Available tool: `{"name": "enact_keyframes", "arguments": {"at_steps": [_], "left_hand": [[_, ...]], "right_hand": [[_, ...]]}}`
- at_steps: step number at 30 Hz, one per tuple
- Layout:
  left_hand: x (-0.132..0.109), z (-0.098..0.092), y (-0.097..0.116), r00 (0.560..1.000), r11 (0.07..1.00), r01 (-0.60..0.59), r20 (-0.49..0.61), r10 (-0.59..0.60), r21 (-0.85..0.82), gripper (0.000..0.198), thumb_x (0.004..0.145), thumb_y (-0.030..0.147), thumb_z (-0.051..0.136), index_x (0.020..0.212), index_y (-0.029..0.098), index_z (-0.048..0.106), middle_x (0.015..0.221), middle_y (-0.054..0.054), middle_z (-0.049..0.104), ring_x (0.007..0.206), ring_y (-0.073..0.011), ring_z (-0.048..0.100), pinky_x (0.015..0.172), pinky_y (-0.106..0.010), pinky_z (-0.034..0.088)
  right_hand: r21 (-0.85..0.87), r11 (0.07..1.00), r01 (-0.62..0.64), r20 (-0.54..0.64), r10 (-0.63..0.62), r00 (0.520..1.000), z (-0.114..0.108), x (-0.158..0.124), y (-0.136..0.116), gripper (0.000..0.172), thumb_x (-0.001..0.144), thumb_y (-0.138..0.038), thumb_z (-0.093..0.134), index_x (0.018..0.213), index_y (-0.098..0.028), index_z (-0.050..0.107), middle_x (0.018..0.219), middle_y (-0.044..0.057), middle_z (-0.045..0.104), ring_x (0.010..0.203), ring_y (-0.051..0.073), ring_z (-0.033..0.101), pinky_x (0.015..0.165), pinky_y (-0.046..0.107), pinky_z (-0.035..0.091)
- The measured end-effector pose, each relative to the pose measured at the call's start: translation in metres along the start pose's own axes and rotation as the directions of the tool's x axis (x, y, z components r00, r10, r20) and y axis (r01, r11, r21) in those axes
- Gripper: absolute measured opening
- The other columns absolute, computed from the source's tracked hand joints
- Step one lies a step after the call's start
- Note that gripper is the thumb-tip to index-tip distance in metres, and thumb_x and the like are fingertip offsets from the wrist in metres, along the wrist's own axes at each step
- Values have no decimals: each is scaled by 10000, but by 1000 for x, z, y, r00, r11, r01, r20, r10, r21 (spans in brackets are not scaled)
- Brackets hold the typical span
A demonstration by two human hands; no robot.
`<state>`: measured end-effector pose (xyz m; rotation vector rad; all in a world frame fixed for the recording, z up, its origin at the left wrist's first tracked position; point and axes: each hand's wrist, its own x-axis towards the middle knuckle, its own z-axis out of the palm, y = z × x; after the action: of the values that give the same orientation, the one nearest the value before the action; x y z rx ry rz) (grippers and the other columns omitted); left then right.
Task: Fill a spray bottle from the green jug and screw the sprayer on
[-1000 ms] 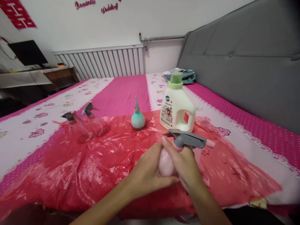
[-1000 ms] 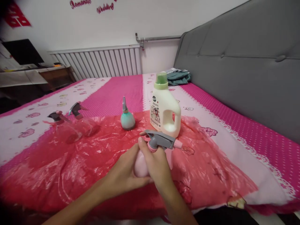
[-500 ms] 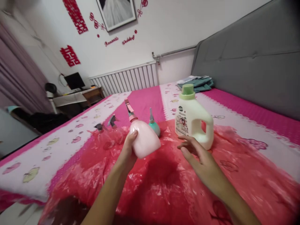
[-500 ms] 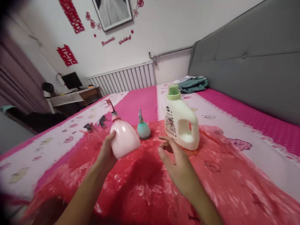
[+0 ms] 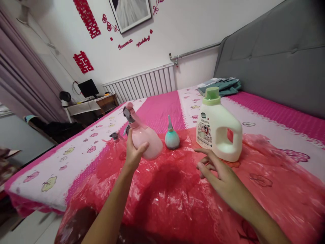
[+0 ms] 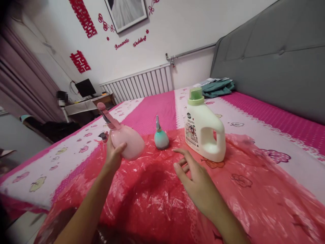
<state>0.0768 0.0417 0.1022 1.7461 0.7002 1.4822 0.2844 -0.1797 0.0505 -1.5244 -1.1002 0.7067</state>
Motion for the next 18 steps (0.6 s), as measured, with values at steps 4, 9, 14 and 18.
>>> {"name": "enact_keyframes", "arguments": {"at_steps": [4,9,14,18], "left_hand": [[-1,-1,-5,995,991,95,-21,-98,-98,854,563,609,902,1290,242,648,1101,-83,715,1027,-343,725,830,-398,604],[-1,0,6,986,974,163,-14,-167,-160,848,502,552,945,1241,241,667,1086,-67,721,1067,-339,715,826,-359,602],[-17,11,23,965,949,260,63,-253,-177,872,488,554,976,1238,209,696,1199,-123,749,1174,-410,707,886,-423,626],[-54,28,31,920,910,377,182,-346,-173,986,502,589,1002,1344,187,684,1289,-165,756,1251,-463,690,985,-502,621]], "right_hand": [[-24,1000,-1,8,1,1000,1,0,-1,566,1009,-674,441,1398,-283,571,912,10,590,829,236,629,784,422,491],[-34,999,-30,86,33,996,3,1,5,437,1010,-595,478,1243,-267,651,685,-57,444,628,194,495,631,366,357],[85,996,-9,86,2,996,25,2,8,678,874,-570,724,1456,-290,519,1130,42,681,890,206,696,851,396,550],[496,868,9,102,-68,992,63,-2,8,1257,650,-511,945,1650,-346,202,1706,140,425,1515,315,522,1216,494,462]]}}
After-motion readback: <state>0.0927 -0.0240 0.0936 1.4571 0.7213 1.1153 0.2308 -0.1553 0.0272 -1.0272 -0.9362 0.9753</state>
